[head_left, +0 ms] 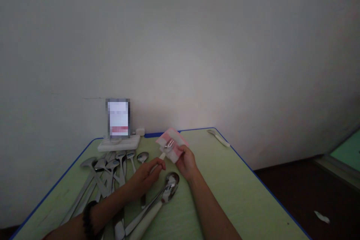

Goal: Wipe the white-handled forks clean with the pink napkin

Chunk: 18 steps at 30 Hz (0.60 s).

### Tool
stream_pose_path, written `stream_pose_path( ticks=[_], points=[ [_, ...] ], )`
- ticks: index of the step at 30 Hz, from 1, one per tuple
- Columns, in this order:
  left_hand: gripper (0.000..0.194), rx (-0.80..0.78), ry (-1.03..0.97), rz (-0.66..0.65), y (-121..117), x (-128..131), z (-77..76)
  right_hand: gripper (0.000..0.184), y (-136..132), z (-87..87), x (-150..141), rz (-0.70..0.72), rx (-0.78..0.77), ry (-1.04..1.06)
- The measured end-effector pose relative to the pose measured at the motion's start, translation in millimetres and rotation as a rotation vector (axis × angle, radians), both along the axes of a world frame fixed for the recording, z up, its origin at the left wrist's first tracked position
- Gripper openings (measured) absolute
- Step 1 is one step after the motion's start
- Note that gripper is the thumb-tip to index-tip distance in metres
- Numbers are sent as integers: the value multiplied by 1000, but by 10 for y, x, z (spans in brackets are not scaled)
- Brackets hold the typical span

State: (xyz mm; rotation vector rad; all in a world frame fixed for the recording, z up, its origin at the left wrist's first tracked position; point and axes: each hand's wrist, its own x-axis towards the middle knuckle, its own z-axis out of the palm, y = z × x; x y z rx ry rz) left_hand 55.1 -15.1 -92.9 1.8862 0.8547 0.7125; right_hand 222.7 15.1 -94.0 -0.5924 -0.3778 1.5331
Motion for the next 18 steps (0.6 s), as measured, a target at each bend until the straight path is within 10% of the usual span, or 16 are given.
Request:
stream_pose_path(
  ticks=[18],
  points=[
    [30,92,82,3,-17,12,105,27,-4,-58,-15,30,23,-197]
  ],
)
